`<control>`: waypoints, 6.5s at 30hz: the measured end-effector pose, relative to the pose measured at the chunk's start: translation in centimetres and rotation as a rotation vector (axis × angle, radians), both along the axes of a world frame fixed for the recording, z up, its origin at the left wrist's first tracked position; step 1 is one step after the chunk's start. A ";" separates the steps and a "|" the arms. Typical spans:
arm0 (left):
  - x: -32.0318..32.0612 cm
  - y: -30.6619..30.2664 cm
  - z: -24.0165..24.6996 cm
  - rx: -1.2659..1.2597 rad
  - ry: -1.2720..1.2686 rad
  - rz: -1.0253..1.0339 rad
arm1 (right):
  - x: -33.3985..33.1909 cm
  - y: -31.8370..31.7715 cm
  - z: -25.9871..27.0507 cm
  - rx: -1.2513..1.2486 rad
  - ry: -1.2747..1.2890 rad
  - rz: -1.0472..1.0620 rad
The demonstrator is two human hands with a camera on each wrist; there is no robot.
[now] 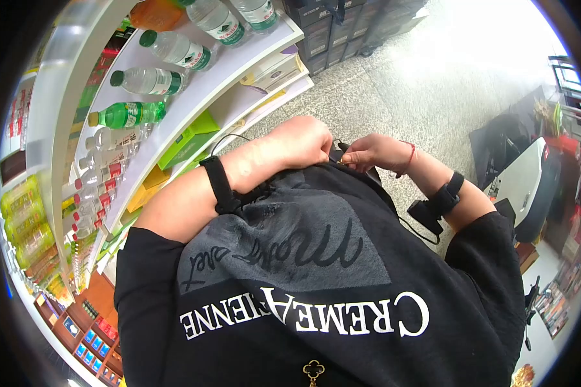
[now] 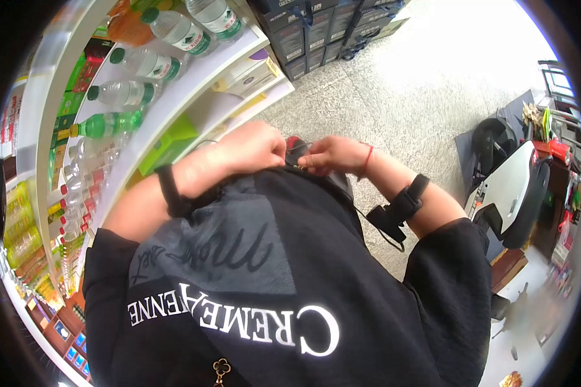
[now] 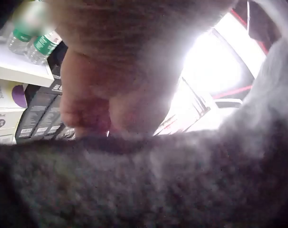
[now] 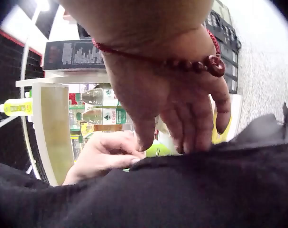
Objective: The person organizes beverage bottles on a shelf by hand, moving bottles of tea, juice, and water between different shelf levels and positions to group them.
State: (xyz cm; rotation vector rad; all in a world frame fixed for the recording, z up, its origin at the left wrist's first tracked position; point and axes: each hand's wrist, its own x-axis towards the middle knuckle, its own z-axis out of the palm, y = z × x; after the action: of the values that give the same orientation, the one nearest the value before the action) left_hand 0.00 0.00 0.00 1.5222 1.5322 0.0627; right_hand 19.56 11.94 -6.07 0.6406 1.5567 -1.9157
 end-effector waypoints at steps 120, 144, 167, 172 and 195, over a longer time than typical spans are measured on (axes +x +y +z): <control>-20.5 -7.6 19.7 1.381 0.360 1.171 | -31.9 -3.6 24.5 1.243 1.083 -0.497; -21.7 -7.1 20.1 1.223 -0.092 1.090 | -27.8 6.0 24.9 1.221 1.076 -0.537; -22.4 -2.8 19.5 1.223 -0.125 1.004 | -28.7 7.1 23.6 1.232 1.202 -0.689; -23.6 -2.1 18.6 1.216 0.011 0.987 | -28.6 6.8 23.5 1.240 1.176 -0.712; -23.0 -2.1 18.3 1.400 0.061 0.856 | -28.1 -0.3 24.0 1.531 1.042 -0.594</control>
State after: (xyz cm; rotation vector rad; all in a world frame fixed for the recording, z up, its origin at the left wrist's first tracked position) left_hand -22.99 -2.14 18.35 1.6029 2.2071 1.9081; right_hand -8.57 11.62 17.93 0.6893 3.8687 -0.9158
